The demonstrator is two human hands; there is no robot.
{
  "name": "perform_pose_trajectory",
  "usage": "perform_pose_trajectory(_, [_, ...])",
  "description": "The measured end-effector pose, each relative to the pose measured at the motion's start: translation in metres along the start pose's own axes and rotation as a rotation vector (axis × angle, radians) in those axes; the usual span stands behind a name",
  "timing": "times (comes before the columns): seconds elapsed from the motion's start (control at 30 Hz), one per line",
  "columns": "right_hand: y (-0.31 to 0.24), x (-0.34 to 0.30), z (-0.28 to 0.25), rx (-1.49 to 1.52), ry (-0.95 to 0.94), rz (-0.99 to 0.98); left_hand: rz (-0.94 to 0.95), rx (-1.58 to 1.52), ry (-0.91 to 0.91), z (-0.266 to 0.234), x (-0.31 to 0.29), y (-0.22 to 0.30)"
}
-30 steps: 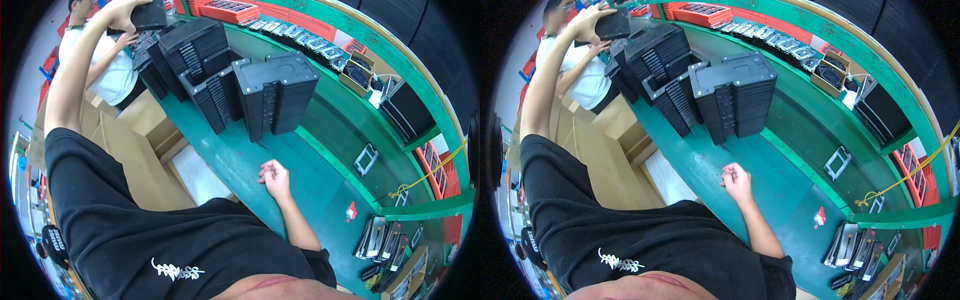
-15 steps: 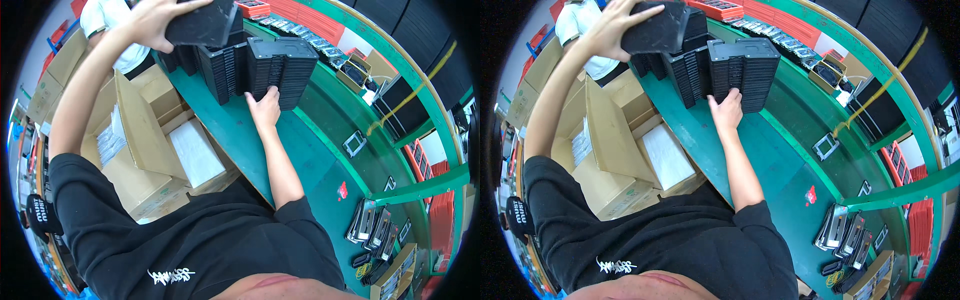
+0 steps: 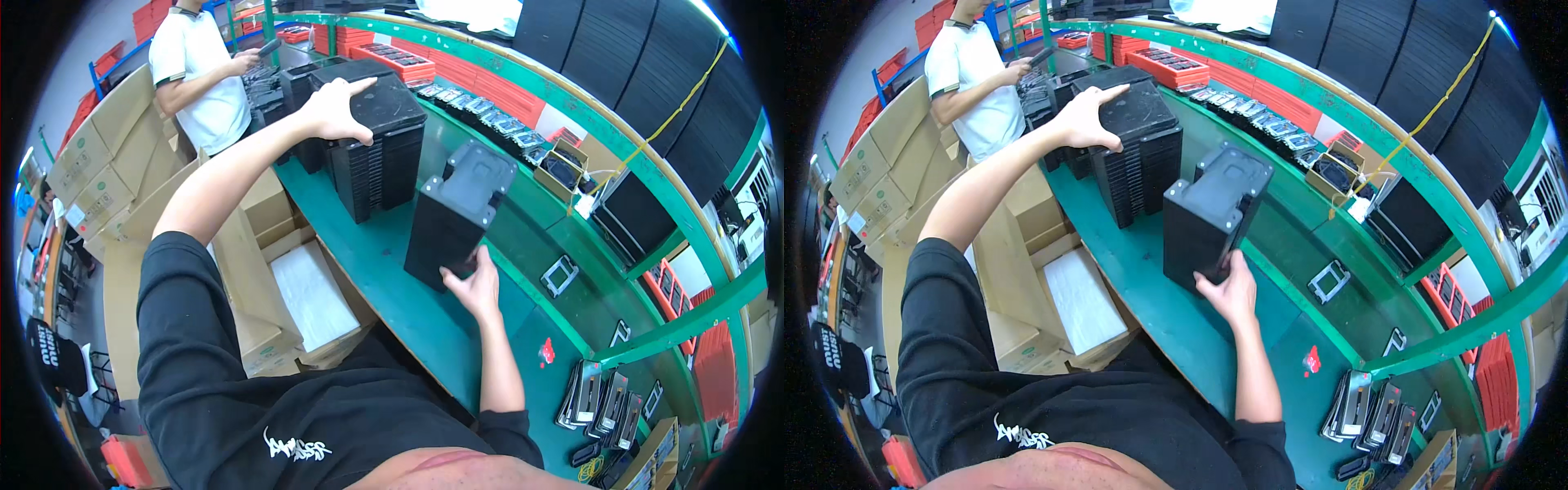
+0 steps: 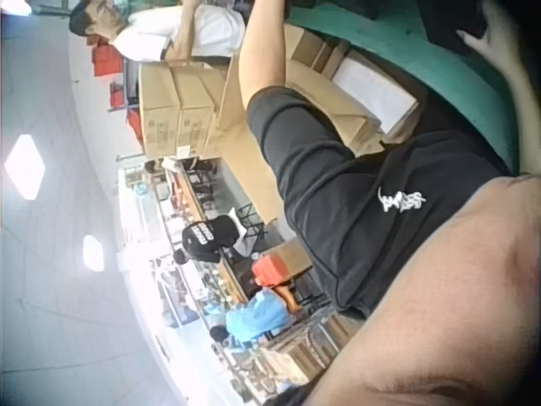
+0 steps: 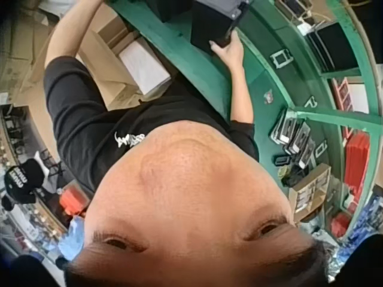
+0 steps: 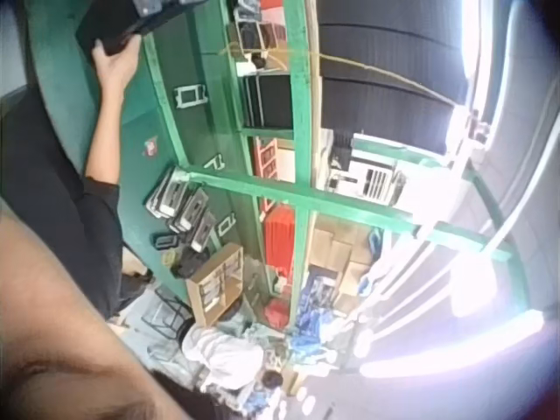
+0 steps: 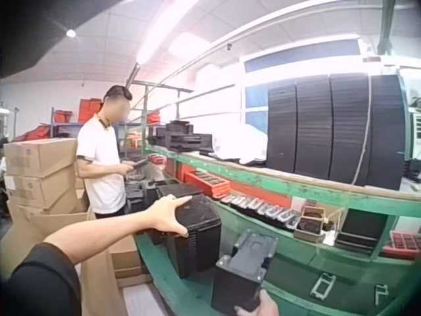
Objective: Assembling components and covers onto electronics enclosures at a factory workstation.
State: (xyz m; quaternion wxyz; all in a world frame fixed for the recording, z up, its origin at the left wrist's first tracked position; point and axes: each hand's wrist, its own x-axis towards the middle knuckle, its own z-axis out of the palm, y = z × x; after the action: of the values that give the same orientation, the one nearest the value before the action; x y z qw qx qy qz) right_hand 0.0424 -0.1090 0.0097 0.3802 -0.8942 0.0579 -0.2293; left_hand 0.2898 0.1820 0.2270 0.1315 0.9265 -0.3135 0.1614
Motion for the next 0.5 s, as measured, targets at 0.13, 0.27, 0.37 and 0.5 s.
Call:
perform_pose_trajectory(0.13, [0.006, -0.01, 0.009, 0.066, 0.135, -0.035, -0.13, 0.002, -0.092, 0.023, 0.033, -0.003])
perform_pose_trajectory(0.27, [0.021, -0.004, 0.028, 0.149, 0.211, -0.105, -0.205, 0.023, -0.169, 0.037, 0.053, -0.002])
perform_pose_trajectory(0.37, [0.024, -0.004, 0.026, 0.123, 0.202, -0.111, -0.163, -0.001, -0.149, 0.046, 0.057, -0.002])
perform_pose_trajectory(0.5, [0.024, -0.005, 0.027, 0.13, 0.193, -0.113, -0.111, -0.046, -0.226, 0.045, 0.066, -0.011])
